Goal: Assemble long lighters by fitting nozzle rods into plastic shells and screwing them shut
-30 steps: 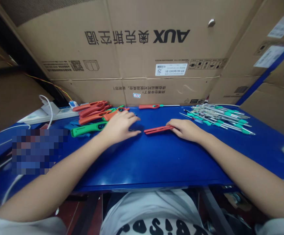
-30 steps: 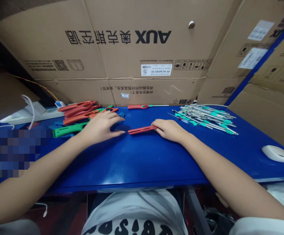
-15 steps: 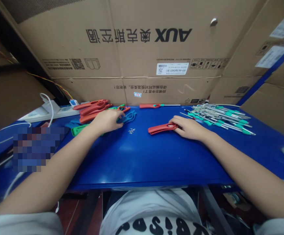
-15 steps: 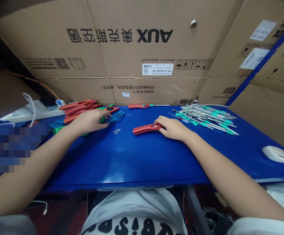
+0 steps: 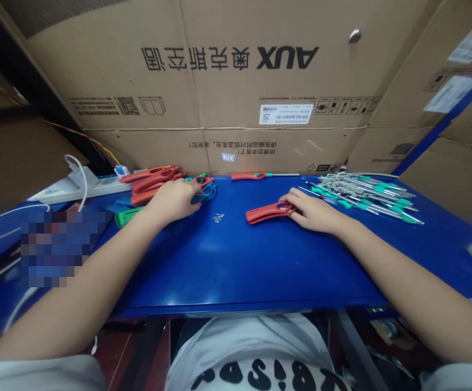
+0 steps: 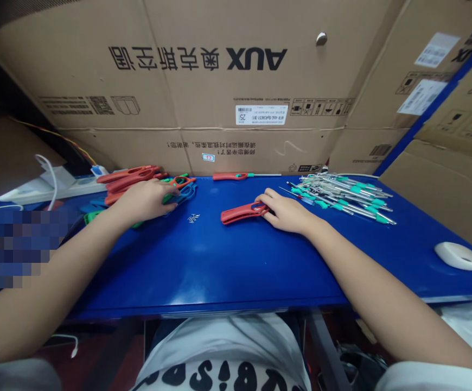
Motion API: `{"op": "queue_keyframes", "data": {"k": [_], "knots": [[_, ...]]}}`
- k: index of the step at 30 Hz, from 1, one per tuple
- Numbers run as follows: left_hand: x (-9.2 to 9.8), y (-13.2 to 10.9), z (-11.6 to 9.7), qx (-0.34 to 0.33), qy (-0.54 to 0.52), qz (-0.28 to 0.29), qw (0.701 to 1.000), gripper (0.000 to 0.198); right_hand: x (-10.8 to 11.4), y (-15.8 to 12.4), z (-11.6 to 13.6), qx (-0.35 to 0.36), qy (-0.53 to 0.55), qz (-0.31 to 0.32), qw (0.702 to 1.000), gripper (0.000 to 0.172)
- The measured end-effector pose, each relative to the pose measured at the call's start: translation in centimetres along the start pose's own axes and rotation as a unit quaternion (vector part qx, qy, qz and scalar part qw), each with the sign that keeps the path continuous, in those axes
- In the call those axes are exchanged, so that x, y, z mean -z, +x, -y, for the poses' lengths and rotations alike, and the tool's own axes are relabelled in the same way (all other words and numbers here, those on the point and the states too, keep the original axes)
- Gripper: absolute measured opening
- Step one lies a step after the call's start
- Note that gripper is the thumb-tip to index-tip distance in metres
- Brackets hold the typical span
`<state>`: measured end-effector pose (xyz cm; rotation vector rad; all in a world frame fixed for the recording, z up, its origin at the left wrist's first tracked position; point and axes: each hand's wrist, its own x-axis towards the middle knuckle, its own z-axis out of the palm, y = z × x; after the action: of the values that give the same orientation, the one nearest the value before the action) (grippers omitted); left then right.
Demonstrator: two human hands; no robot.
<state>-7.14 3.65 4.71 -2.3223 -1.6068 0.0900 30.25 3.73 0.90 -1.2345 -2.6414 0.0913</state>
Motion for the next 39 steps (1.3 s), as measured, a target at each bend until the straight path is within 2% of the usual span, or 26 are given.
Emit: {"op": "queue_keyframes", "data": {"k": [8, 11, 15, 17, 19, 21, 24, 29, 36, 39], "knots": [[0.1, -0.1, -0.2, -0.022, 0.004, -0.005, 1.0, 0.031, 0.0, 0.0, 0.0, -0.002, -0.008, -0.028, 1.0, 0.033], [0.1, -0.1, -0.7, -0.029, -0.014, -0.035, 0.999, 0.031, 0.1, 0.0, 0.2, 0.005, 0.0, -0.049, 0.999, 0.033], [0.3, -0.6, -3.6, -0.09, -0.143, -0.112, 0.979, 0.036, 0.2, 0.0, 0.4, 0.008, 0.0, -0.084, 0.996, 0.029], [0.2, -1.0, -5.6, -0.128, -0.224, -0.106, 0.96, 0.049, 0.2, 0.0, 0.5, 0.003, -0.005, -0.093, 0.996, 0.028], [-0.3, -1.3, -7.4, -0.134, -0.262, -0.09, 0.952, 0.064, 0.1, 0.0, 0.6, -0.001, -0.007, -0.097, 0.995, 0.028], [-0.9, -1.5, -8.8, -0.144, -0.284, -0.081, 0.945, 0.071, 0.0, 0.0, 0.6, -0.002, -0.01, -0.1, 0.995, 0.027], [-1.8, -1.3, -9.8, -0.145, -0.326, -0.085, 0.93, 0.064, -0.1, 0.1, 0.7, 0.003, -0.008, -0.1, 0.995, 0.024], [-2.0, -1.1, -10.0, -0.14, -0.4, -0.106, 0.9, 0.036, -0.1, 0.1, 0.9, -0.021, 0.012, -0.094, 0.995, 0.025], [-1.9, -1.3, -10.1, -0.159, -0.405, -0.118, 0.892, 0.022, 0.2, 0.2, 0.9, -0.074, 0.01, -0.068, 0.995, 0.043], [-2.0, -1.3, -10.0, -0.168, -0.401, -0.125, 0.892, 0.018, 0.3, 0.2, 1.0, -0.067, 0.011, -0.072, 0.995, 0.04]]}}
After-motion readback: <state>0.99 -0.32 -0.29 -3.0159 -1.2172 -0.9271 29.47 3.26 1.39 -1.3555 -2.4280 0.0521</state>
